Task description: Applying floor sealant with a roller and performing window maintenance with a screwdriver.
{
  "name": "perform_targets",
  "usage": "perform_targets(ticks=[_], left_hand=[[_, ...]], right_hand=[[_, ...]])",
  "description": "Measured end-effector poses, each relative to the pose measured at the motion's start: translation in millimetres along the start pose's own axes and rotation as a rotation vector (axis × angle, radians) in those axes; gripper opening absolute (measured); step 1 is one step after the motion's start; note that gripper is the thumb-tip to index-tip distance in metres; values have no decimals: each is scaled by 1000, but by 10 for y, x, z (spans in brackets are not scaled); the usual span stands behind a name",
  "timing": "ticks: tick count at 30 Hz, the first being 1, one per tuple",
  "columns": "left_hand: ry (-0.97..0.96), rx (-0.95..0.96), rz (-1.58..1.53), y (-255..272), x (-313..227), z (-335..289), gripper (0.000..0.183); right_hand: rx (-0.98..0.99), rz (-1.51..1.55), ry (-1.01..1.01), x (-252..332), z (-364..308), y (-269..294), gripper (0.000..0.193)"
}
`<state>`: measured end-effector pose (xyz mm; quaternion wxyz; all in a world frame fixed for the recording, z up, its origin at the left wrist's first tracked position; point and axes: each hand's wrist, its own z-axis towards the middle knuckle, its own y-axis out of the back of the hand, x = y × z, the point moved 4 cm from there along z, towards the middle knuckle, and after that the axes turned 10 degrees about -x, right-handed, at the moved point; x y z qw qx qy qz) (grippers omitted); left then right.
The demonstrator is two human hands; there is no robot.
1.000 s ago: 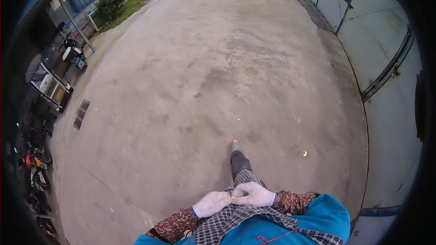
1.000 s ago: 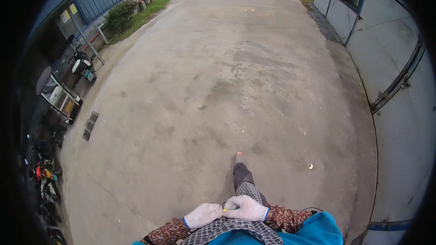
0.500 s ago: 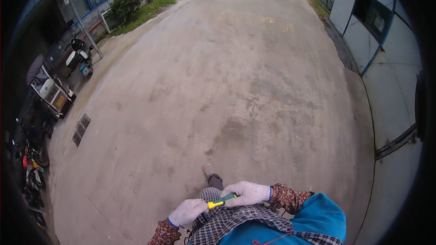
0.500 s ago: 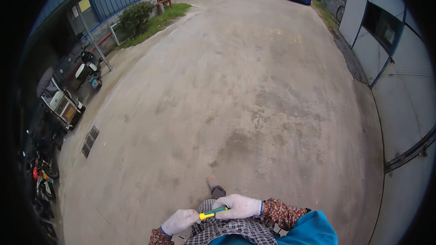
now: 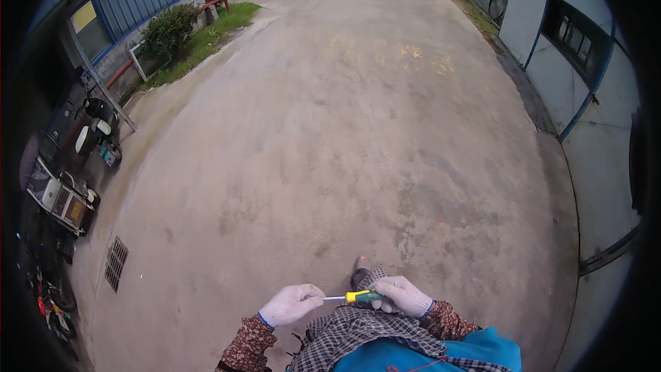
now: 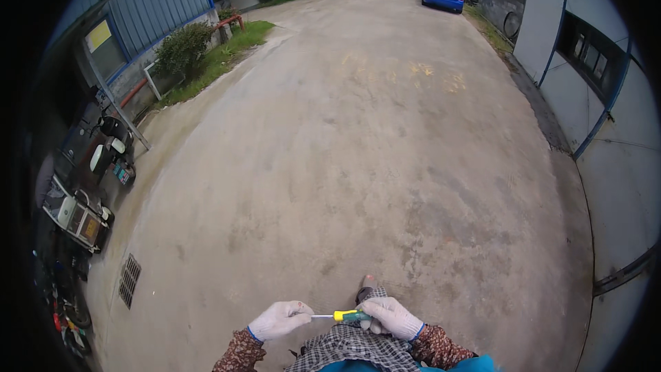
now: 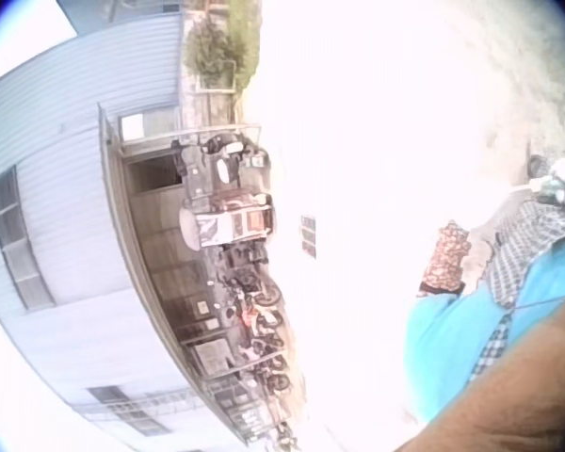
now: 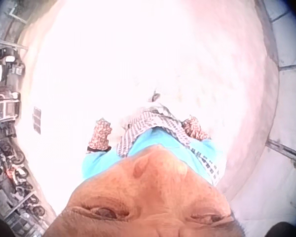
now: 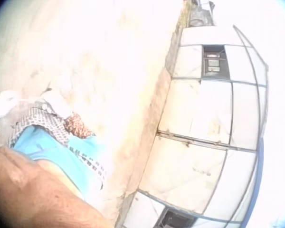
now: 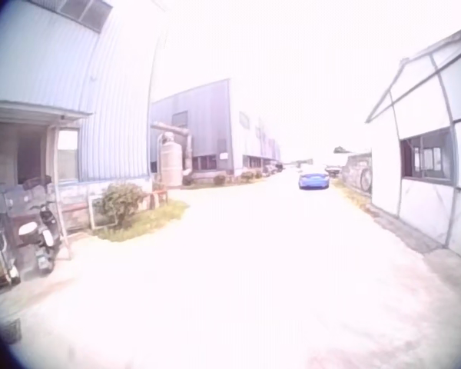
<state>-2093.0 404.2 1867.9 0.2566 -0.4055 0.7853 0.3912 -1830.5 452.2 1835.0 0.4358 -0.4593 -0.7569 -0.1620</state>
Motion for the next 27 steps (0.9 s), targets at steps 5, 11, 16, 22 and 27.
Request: perform_targets(ticks=[5,11,16,22,27], left_hand=[[23,81,18,555,-95,836,29],[114,4,-106,620,-82,1020,32],[210,-53,-423,797,-103,1169,32],[72,-254,-608,1219,-281,1555,29],[62,-83,-611,1514,-366,2390,33]], right_hand=[[-79,161,-46,209,829,200,41],[84,-20,-33,785,1399,409,41],[218,-202,165,1423,1906,454,40],[361,-298,145,1916,2507,491,33],[183,-65,95,1946,2771,877,39]])
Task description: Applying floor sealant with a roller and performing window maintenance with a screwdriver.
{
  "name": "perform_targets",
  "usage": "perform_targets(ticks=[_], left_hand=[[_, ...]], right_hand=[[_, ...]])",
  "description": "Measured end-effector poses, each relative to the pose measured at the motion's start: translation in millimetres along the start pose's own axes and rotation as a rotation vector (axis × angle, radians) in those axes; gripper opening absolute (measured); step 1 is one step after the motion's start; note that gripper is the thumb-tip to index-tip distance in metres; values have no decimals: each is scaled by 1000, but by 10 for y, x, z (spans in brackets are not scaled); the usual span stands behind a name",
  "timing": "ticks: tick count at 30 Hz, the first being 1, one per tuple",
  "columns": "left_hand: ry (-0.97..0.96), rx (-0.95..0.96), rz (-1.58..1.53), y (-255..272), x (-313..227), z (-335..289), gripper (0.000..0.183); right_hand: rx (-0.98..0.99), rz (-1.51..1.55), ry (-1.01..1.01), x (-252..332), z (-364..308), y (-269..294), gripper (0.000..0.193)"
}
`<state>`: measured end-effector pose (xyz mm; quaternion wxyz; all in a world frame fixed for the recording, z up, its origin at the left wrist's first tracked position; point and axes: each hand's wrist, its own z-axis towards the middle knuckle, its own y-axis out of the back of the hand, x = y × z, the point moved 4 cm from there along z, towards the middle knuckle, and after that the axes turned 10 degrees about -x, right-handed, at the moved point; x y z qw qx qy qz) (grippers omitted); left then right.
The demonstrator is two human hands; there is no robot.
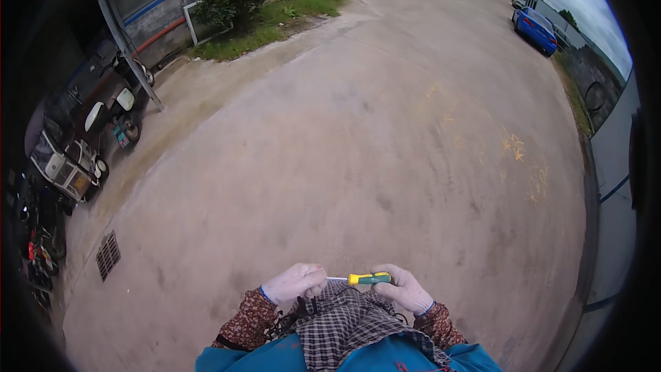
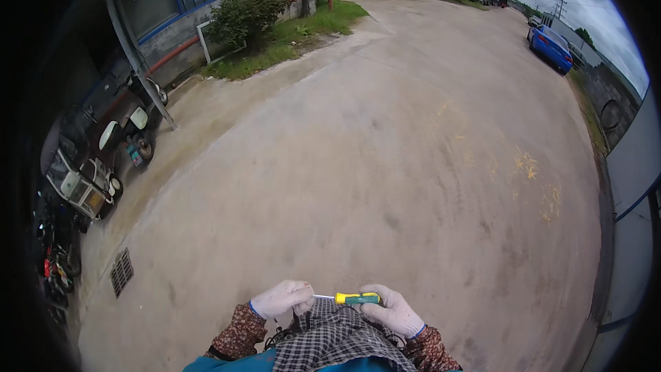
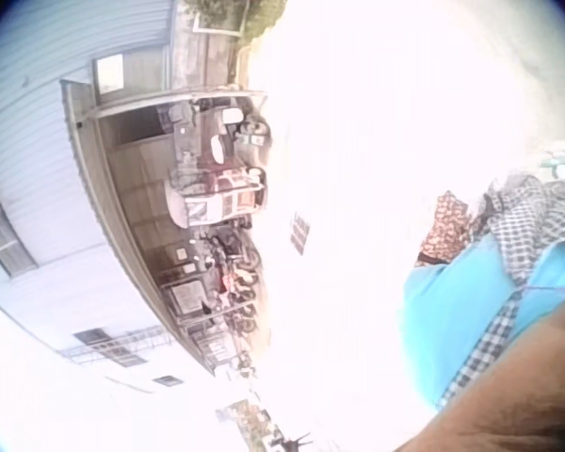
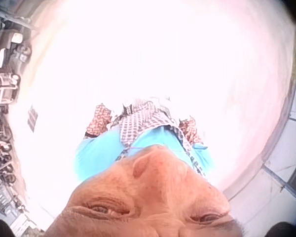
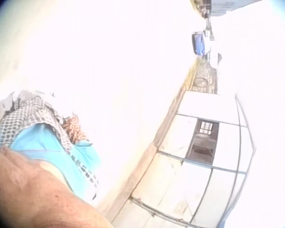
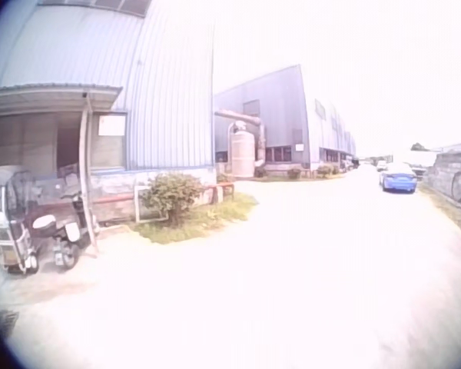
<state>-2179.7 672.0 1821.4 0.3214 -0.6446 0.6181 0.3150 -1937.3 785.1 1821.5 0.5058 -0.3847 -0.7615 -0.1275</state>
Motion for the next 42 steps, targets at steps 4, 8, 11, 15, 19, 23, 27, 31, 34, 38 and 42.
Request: perform_targets(ticks=[4,8,11,15,19,23,27,31,34,38,42], left_hand=[[20,139,129,-219,-689,558,32],[-128,256,390,-387,-1161,1093,33],[-161,227,377,-332,-1312,1441,35],[9,87,293,-143,-1511,1613,35],[-11,-103,101,242,-1662,1748,36],[7,-310,-24,688,-1758,1752,33],[-75,-381,-31,927,-1886,2103,31],[7,-384,-8,946,-2087,2613,30],[15,-250,-53,985,-2410,3153,29],[-124,-34,385,762,-2973,3784,26],[-200,74,447,783,-3371,4335,27]], right_hand=[[-150,196,3,58,84,511,34],[-239,228,-3,3,321,949,32],[-318,163,-33,-4,703,1230,34],[-273,-7,-140,407,1225,1441,41],[-81,-80,-35,1116,1869,1443,34],[87,-384,242,1610,2452,1210,32],[112,-465,327,1895,2846,1269,39],[81,-359,160,1816,3046,1513,38],[-78,-32,-5,1825,3141,1885,34],[-170,139,-57,1839,3165,2377,26],[-263,151,-90,1772,3581,2714,37]])
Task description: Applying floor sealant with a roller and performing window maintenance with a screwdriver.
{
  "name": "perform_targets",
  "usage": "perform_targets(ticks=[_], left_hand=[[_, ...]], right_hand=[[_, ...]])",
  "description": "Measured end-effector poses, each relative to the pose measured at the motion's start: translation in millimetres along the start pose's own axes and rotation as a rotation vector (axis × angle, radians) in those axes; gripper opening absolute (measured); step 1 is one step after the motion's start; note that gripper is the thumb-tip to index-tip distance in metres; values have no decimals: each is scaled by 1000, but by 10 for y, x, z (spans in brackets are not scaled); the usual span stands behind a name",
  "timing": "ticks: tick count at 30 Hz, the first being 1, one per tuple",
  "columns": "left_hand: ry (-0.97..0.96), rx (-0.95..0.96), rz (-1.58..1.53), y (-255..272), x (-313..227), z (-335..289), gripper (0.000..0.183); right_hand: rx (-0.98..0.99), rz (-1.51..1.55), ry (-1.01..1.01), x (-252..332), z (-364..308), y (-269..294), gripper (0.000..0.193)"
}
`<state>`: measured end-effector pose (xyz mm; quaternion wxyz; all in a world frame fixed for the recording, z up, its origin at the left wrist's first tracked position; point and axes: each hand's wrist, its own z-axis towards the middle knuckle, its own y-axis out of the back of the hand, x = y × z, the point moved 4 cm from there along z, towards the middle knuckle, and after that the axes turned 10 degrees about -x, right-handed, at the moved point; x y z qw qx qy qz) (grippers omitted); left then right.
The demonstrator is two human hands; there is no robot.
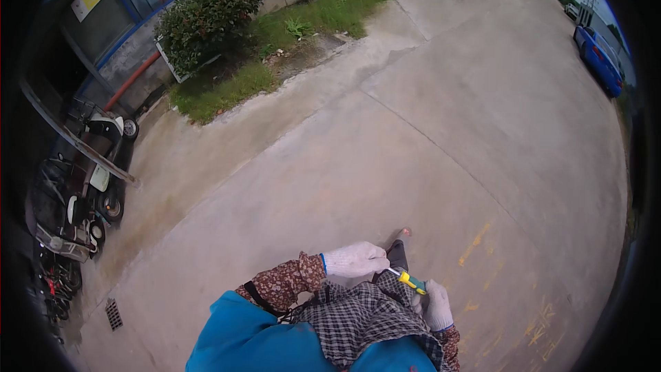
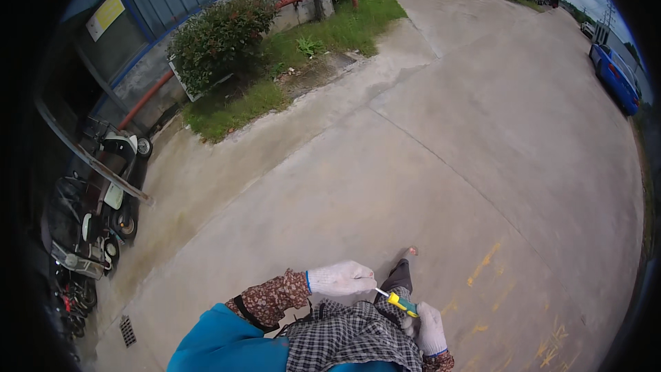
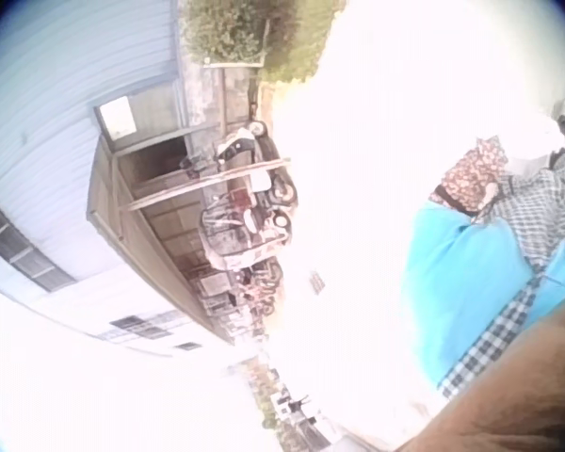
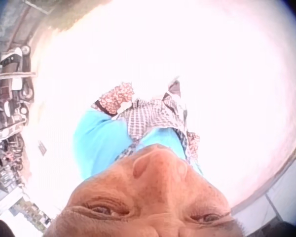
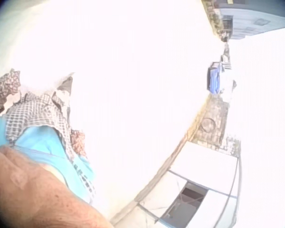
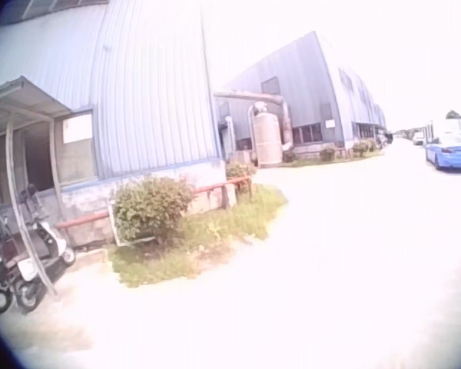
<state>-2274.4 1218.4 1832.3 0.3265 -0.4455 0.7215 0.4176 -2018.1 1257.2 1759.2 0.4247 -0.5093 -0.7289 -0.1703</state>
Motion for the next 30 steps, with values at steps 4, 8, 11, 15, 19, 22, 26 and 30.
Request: perform_targets(ticks=[4,8,11,15,19,22,26,30], left_hand=[[148,-67,-220,219,14,227,30],[164,-161,-199,576,-233,388,27],[209,-259,-284,838,-18,475,25],[258,-397,-535,1056,143,577,25],[211,-386,-451,1248,211,933,28],[234,-310,-459,1433,146,1287,30],[211,-221,-301,1783,-241,1845,30],[149,-107,-201,1778,-408,2109,31]], right_hand=[[6,23,19,431,384,-78,39],[130,-83,93,967,972,-94,27],[249,-201,146,1485,1347,-267,23],[347,-578,332,1758,1789,-466,38],[311,-442,344,1844,2137,-463,29],[241,-328,182,1918,2232,-355,26],[188,-138,80,2233,2413,-173,27],[83,-70,22,2062,2547,102,45]])
